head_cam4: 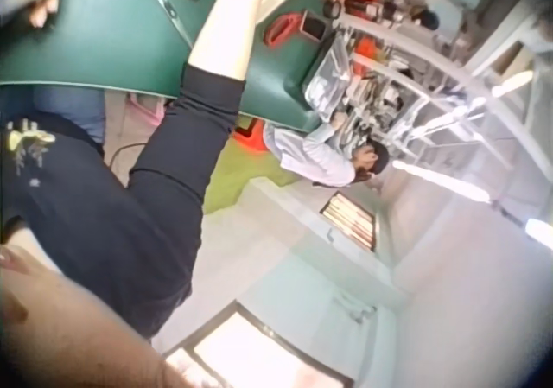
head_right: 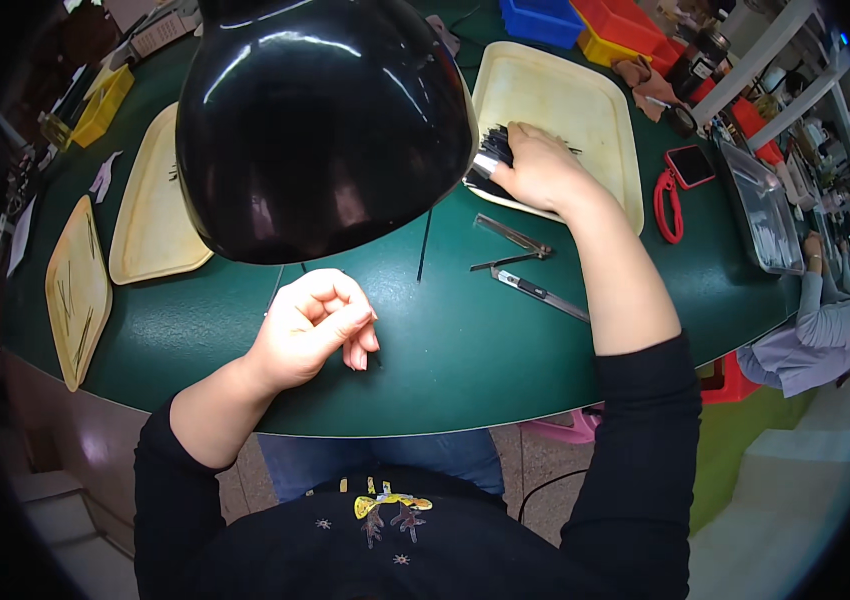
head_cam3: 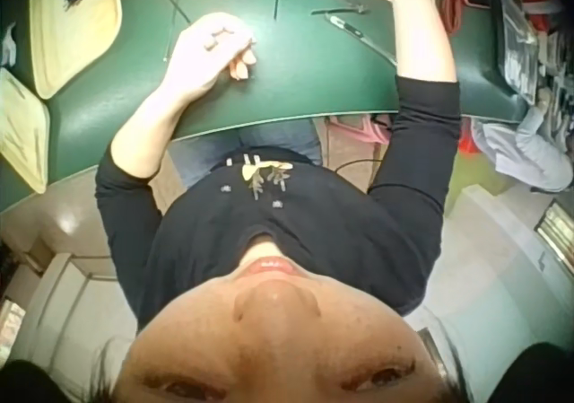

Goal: The person separates and aligns thin rods from a bundle by hand under a desk lamp, measures components using a caliper, and gathers additional rods from a tray.

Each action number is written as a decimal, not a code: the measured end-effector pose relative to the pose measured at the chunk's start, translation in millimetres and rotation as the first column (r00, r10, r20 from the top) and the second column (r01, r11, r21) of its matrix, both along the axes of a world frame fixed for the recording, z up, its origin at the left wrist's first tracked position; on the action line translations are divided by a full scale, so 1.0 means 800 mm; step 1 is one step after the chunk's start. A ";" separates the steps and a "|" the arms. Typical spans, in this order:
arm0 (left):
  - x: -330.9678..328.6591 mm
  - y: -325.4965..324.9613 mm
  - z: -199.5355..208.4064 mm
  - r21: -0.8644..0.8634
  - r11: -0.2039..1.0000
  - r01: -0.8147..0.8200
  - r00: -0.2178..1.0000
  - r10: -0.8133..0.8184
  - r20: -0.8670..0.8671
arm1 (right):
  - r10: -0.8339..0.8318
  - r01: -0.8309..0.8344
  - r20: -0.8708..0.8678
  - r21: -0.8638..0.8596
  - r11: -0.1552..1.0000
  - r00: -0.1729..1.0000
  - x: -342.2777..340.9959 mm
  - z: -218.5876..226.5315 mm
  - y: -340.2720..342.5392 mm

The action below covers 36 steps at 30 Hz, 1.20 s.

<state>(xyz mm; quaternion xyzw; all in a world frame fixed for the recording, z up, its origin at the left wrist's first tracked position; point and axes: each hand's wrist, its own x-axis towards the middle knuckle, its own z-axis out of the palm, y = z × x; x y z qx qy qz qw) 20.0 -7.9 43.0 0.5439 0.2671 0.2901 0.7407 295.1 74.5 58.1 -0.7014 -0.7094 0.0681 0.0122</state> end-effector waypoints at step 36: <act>-0.151 0.096 0.029 0.938 0.310 0.157 0.560 0.754 -0.343 | 0.094 -0.042 -0.312 0.170 0.985 0.946 0.015 0.016 0.056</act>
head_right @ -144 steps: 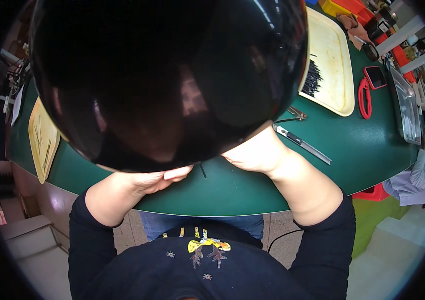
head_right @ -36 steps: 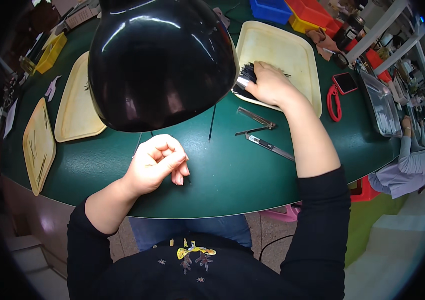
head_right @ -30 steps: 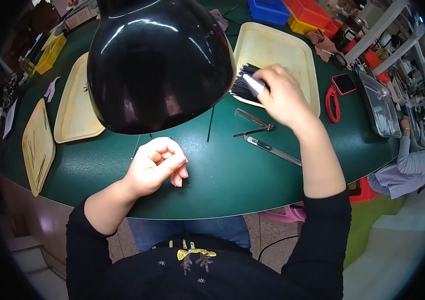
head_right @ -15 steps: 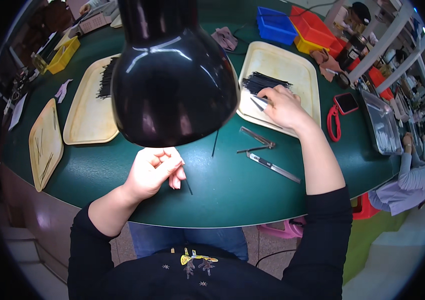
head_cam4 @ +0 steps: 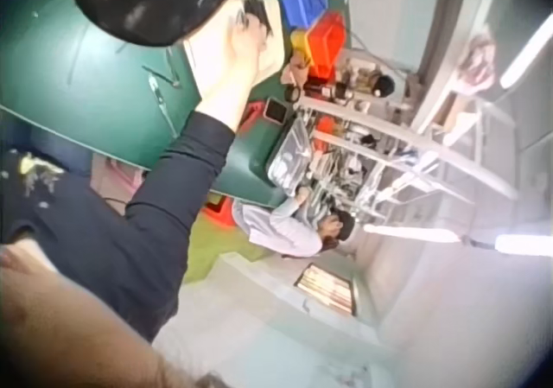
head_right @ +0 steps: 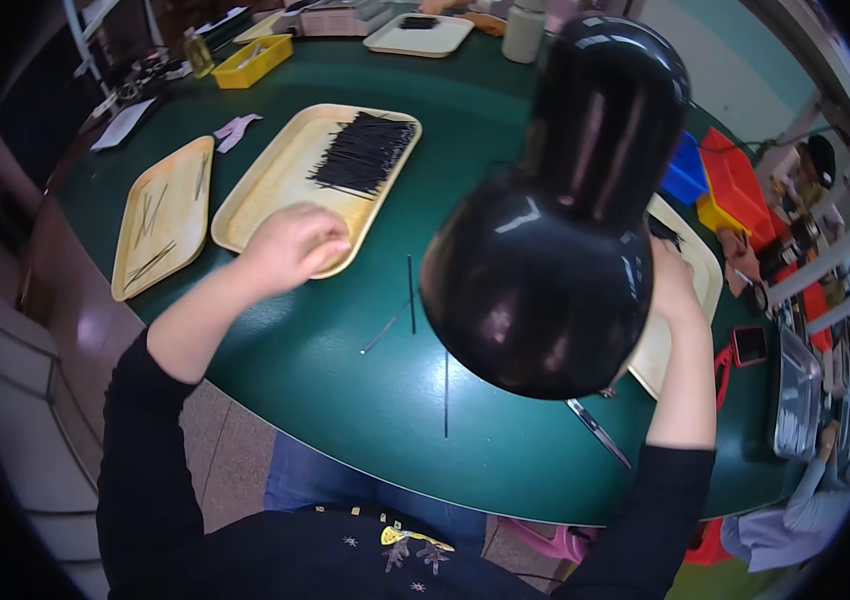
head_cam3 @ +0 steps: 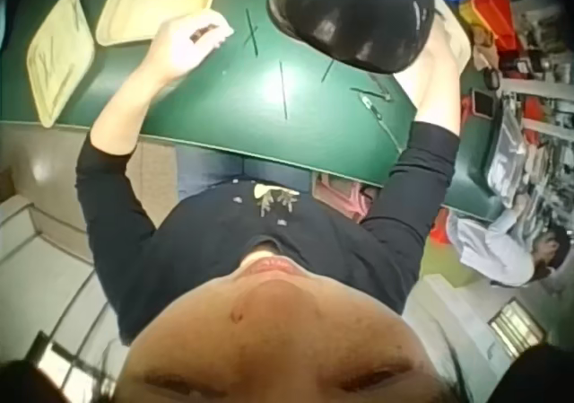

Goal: The person separates and aligns thin rods from a bundle by hand under a desk lamp, measures components using a caliper, and gathers additional rods from a tray.

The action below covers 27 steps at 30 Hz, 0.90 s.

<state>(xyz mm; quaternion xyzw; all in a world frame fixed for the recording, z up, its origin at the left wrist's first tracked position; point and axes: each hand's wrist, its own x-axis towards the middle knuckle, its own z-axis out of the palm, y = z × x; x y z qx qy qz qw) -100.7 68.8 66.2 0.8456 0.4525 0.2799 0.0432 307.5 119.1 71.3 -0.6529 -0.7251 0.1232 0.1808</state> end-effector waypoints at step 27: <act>-0.038 0.192 -0.001 -0.319 0.948 -0.004 0.981 -0.059 -0.187 | 0.132 -0.485 -0.929 -0.057 0.873 0.346 -0.106 0.000 -0.132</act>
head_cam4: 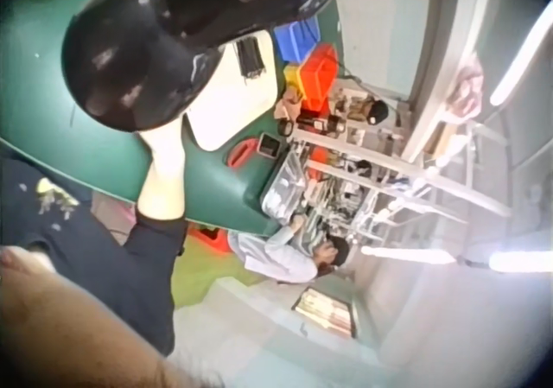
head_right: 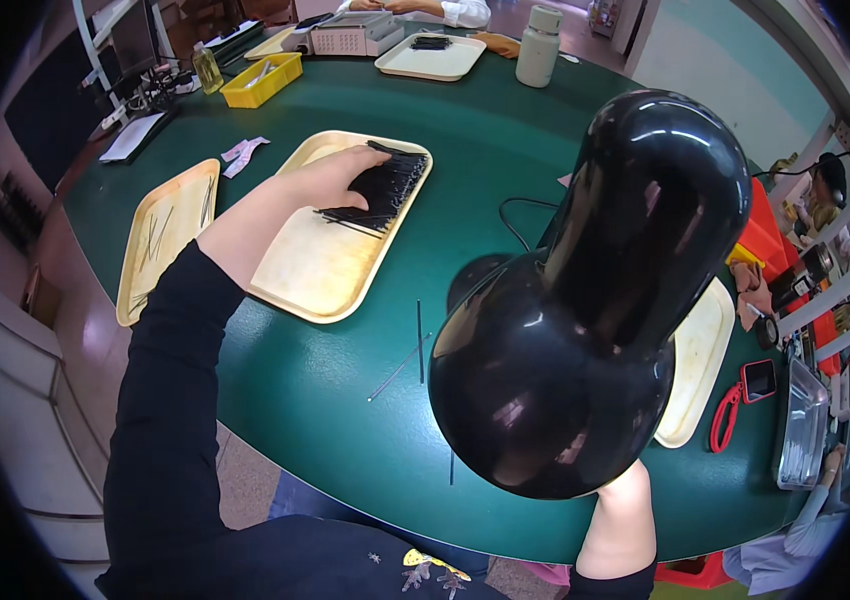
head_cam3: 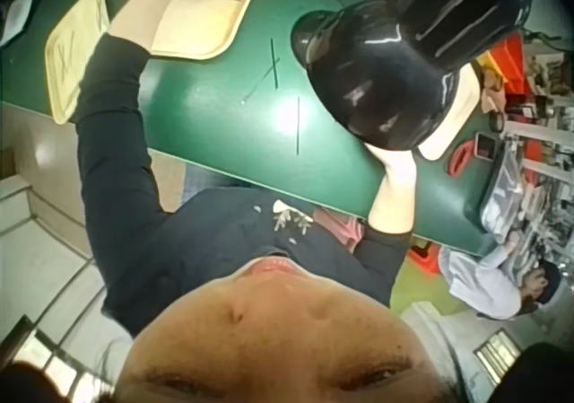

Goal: The person separates and aligns thin rods from a bundle by hand under a desk lamp, measures components using a caliper, and gathers additional rods from a tray.

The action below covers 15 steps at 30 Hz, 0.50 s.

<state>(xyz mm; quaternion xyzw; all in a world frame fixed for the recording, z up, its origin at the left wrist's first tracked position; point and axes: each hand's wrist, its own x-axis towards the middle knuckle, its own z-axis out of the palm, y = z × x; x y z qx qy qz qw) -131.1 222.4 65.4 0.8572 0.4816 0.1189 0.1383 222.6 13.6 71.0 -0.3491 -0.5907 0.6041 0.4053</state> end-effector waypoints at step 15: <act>0.028 -0.003 -0.007 0.170 0.985 -0.035 0.942 0.089 -0.323 | -0.085 -0.043 0.596 0.198 0.979 0.799 0.013 -0.009 -0.005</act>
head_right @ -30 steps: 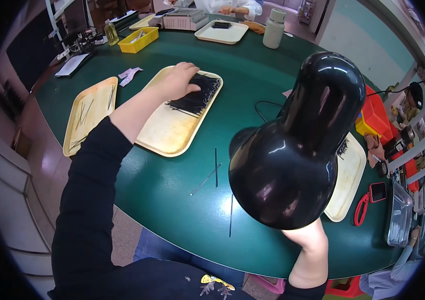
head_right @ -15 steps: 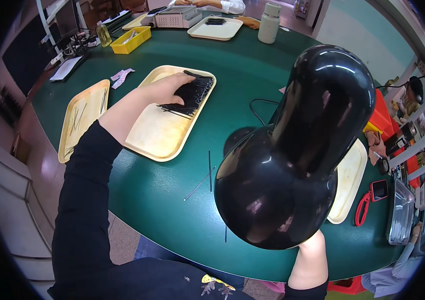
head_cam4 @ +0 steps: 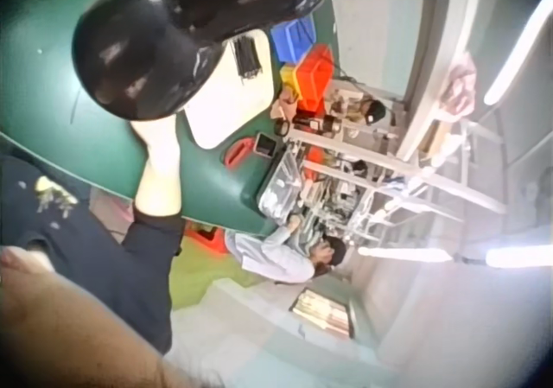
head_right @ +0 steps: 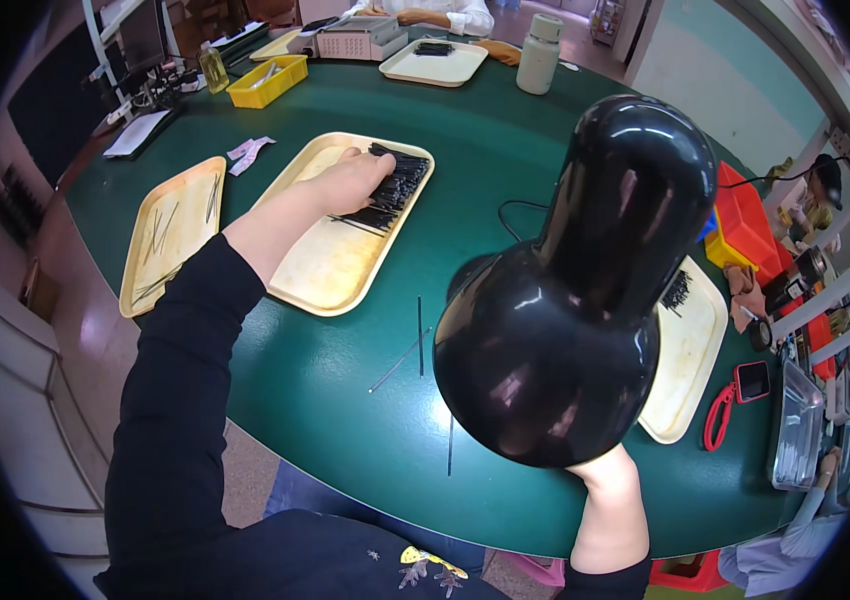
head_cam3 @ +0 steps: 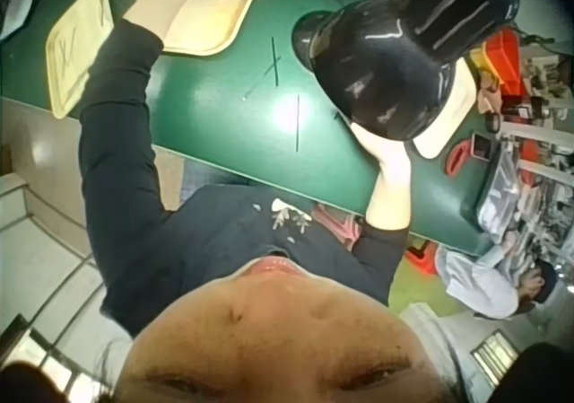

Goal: The person separates and aligns thin rods from a bundle by hand under a desk lamp, measures components using a caliper, and gathers additional rods from a tray.

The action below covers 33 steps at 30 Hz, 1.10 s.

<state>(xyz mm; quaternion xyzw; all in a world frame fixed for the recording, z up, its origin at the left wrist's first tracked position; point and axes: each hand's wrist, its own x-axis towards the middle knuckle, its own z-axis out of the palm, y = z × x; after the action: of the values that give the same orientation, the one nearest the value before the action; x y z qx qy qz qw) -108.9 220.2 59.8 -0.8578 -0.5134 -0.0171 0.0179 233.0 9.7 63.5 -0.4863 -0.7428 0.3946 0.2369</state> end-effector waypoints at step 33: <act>0.006 -0.114 0.052 0.346 0.875 -0.339 0.620 -0.069 0.782 | 0.095 -0.182 0.192 0.510 0.841 0.977 -0.015 -0.006 -0.003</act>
<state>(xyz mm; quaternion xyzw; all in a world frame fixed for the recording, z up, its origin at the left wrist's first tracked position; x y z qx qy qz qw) -104.3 129.1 101.2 -0.6931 -0.5159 -0.5035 0.0008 221.2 7.4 58.4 -0.3782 -0.8718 0.1531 0.2711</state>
